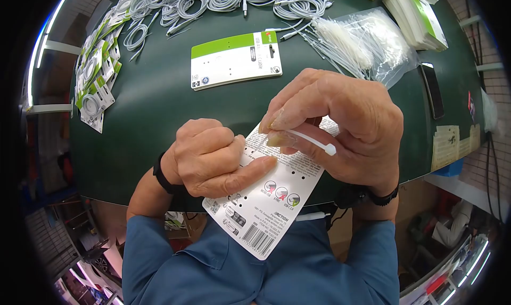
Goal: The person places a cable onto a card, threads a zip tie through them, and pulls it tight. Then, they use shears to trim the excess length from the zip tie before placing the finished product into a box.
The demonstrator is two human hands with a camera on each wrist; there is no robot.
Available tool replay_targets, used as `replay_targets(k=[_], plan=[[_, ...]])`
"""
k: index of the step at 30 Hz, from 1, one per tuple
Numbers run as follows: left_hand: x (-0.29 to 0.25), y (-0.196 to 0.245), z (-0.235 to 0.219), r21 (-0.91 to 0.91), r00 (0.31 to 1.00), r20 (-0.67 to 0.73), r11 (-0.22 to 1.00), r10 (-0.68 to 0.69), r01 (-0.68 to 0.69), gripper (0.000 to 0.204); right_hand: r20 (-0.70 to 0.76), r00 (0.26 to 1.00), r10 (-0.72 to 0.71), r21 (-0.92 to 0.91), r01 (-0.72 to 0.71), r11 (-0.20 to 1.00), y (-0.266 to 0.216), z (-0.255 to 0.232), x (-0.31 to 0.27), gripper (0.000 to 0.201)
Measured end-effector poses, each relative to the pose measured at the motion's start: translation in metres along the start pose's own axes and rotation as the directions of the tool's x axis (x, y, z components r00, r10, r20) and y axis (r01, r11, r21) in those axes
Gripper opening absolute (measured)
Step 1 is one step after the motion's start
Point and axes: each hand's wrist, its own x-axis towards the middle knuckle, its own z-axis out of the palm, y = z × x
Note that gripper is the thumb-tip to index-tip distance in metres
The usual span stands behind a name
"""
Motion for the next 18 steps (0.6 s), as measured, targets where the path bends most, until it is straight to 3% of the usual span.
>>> replay_targets(k=[5, 18], plan=[[0.0005, 0.0015, -0.0030, -0.007, 1.000, 0.024, 1.000, -0.015, 0.015, 0.056, -0.019, 0.998, 0.060, 0.055, -0.059, 0.997, -0.0030, 0.0040, -0.0002, 0.015], [-0.0005, -0.0006, 0.0010, -0.009, 1.000, 0.012, 1.000, -0.009, 0.010, 0.057, 0.050, 0.994, 0.099, -0.065, -0.095, 0.993, -0.0016, 0.0031, 0.0021, 0.021]])
